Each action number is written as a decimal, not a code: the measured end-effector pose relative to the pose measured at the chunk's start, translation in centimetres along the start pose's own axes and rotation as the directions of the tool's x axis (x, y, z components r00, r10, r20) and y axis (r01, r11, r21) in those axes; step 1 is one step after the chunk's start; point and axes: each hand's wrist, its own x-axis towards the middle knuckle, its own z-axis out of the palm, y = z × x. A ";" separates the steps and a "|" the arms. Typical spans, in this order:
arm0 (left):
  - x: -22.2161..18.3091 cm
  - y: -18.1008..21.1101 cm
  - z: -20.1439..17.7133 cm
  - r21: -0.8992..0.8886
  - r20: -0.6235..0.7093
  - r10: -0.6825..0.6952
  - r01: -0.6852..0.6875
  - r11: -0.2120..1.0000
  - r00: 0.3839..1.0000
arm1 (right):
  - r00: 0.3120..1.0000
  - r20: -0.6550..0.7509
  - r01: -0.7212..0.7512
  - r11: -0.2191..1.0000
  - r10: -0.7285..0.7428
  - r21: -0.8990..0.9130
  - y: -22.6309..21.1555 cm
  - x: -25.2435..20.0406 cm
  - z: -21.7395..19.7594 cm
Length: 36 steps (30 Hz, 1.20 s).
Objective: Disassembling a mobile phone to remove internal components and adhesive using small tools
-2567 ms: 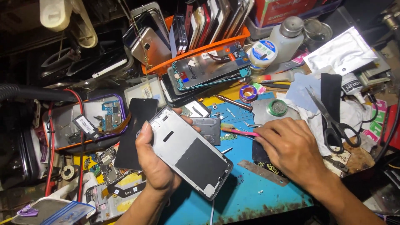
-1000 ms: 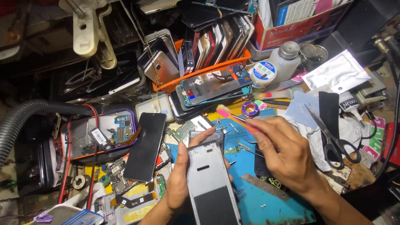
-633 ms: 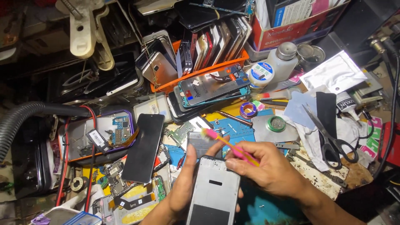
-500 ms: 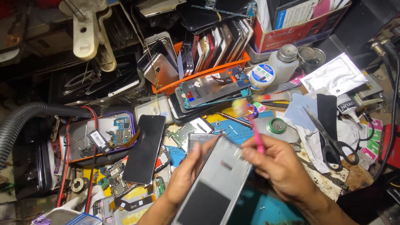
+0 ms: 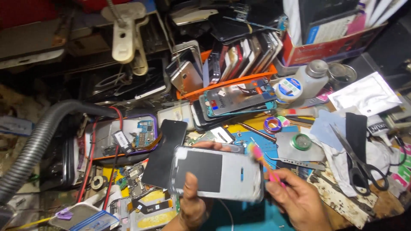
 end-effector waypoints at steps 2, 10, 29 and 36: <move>0.1 0.7 -0.5 -0.213 -0.042 -0.298 0.283 0.935 0.954 | 0.975 -0.145 0.127 0.953 -0.171 -0.274 0.1 -0.5 -0.7; 0.0 1.2 1.3 -0.310 0.021 -0.467 0.450 0.838 0.884 | 0.549 0.187 0.746 0.377 -0.815 -0.549 -5.1 -2.0 1.0; 0.0 0.8 0.4 -0.301 0.018 -0.646 0.621 0.724 0.763 | 0.472 0.452 0.745 0.069 -0.757 -0.663 -5.8 -0.6 1.5; 0.1 0.7 0.0 -0.322 -0.014 -0.708 0.667 0.672 0.706 | 0.468 0.282 0.679 0.137 -0.837 -0.721 -7.4 -1.1 1.1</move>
